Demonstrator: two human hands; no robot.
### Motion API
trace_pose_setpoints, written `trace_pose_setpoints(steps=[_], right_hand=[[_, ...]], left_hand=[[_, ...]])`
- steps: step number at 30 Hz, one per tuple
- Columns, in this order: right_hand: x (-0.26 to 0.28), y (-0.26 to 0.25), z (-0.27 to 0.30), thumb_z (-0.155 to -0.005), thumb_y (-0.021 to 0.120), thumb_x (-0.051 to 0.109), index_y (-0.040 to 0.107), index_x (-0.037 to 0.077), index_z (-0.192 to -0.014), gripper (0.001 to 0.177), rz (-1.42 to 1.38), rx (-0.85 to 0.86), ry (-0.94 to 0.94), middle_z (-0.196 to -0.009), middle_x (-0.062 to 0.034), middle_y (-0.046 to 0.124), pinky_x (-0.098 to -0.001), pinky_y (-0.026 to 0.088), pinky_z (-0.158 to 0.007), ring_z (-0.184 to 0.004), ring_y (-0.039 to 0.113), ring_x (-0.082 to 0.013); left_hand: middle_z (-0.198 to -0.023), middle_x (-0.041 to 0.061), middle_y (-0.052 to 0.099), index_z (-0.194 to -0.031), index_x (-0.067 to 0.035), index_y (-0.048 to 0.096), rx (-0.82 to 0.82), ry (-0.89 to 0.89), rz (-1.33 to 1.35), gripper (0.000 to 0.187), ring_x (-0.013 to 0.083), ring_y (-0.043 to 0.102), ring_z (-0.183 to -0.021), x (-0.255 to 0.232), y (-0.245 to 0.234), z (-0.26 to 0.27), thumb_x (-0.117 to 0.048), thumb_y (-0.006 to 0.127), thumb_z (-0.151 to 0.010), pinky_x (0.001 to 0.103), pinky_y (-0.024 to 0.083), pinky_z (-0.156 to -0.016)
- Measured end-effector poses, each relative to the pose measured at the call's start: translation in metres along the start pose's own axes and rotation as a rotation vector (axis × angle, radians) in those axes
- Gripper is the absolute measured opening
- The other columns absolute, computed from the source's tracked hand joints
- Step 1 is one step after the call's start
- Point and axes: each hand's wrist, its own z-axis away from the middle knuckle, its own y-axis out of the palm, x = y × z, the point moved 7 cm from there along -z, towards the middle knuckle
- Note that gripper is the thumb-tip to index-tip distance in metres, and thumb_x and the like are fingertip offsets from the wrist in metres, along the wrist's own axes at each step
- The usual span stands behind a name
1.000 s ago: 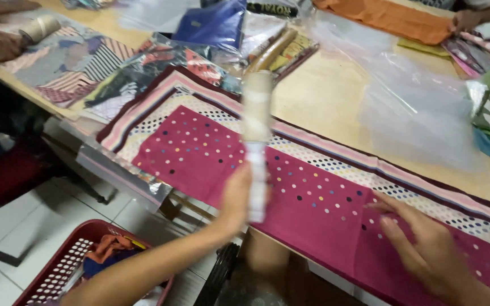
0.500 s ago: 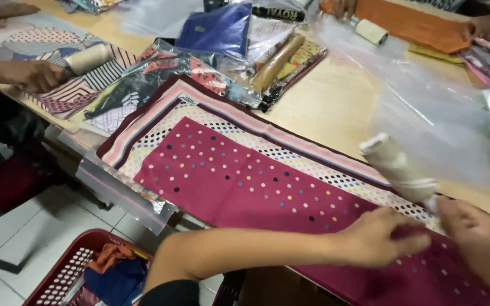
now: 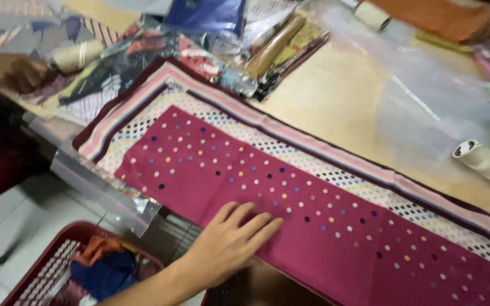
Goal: Using a lint roller to clean a piece of fabric and then folding it on a workspace.
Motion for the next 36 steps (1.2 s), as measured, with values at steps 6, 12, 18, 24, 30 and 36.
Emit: trace_pose_setpoints(steps=[6,12,18,24,30,36], right_hand=[[0.175,-0.116,0.095,-0.092,0.067,0.028,0.075,0.01,-0.113,0.029,0.323,-0.023,-0.106,-0.115,-0.0044,0.076,-0.0359,0.059,-0.086,-0.087,0.073,-0.0265],[0.297,-0.106,0.21,-0.085,0.066,0.062,0.061,0.012,-0.128,0.066,0.064,-0.032,-0.629,-0.13,-0.012,0.063,-0.0518,0.039,-0.105,-0.119,0.057,-0.031],[0.345,-0.112,0.206,-0.091,0.067,0.039,0.06,0.0,-0.123,0.051,-0.097,-0.022,-0.516,-0.127,-0.0172,0.061,-0.0458,0.041,-0.096,-0.111,0.055,-0.0338],[0.353,-0.075,0.182,-0.09,0.06,0.028,0.065,0.009,-0.126,0.042,0.226,-0.3,-0.621,-0.103,-0.0134,0.062,-0.0462,0.045,-0.074,-0.088,0.06,-0.0334],[0.23,-0.087,0.19,-0.086,0.065,0.022,0.072,0.02,-0.113,0.028,0.378,-0.184,-0.543,-0.091,-0.0032,0.07,-0.0415,0.049,-0.071,-0.085,0.065,-0.0261],[0.006,-0.125,0.268,-0.068,0.075,0.021,0.067,0.021,-0.117,0.05,0.574,0.011,-0.064,-0.108,0.0033,0.077,-0.0288,0.057,-0.077,-0.086,0.074,-0.0159]], left_hand=[[-0.122,0.007,0.064,-0.129,-0.009,0.064,-0.05,0.072,-0.108,0.042,0.0268,0.057,-0.114,0.005,-0.015,0.017,-0.022,0.06,-0.089,0.044,0.043,-0.099],[-0.106,0.001,0.072,-0.099,-0.013,0.074,-0.065,0.114,0.079,0.022,0.0201,0.063,-0.096,-0.002,-0.014,0.01,-0.028,0.071,-0.084,0.036,0.049,-0.081],[-0.088,-0.004,0.079,-0.08,-0.017,0.078,-0.007,-0.027,0.149,0.012,0.0141,0.071,-0.081,-0.003,-0.018,0.0,-0.01,0.069,-0.076,0.034,0.058,-0.073],[-0.1,0.0,0.069,-0.101,-0.018,0.067,-0.304,0.145,-0.194,0.017,0.0188,0.069,-0.094,-0.012,-0.03,0.001,-0.015,0.051,-0.104,0.028,0.054,-0.074],[-0.094,0.005,0.068,-0.107,-0.014,0.067,-0.345,0.366,-0.405,0.017,0.0202,0.068,-0.073,0.014,-0.004,0.026,-0.01,0.052,-0.102,0.03,0.053,-0.06],[-0.088,0.003,0.06,-0.119,-0.011,0.063,-0.103,0.336,-0.354,0.036,0.0146,0.058,-0.067,0.033,0.0,0.049,-0.017,0.069,-0.083,0.029,0.052,-0.056]])
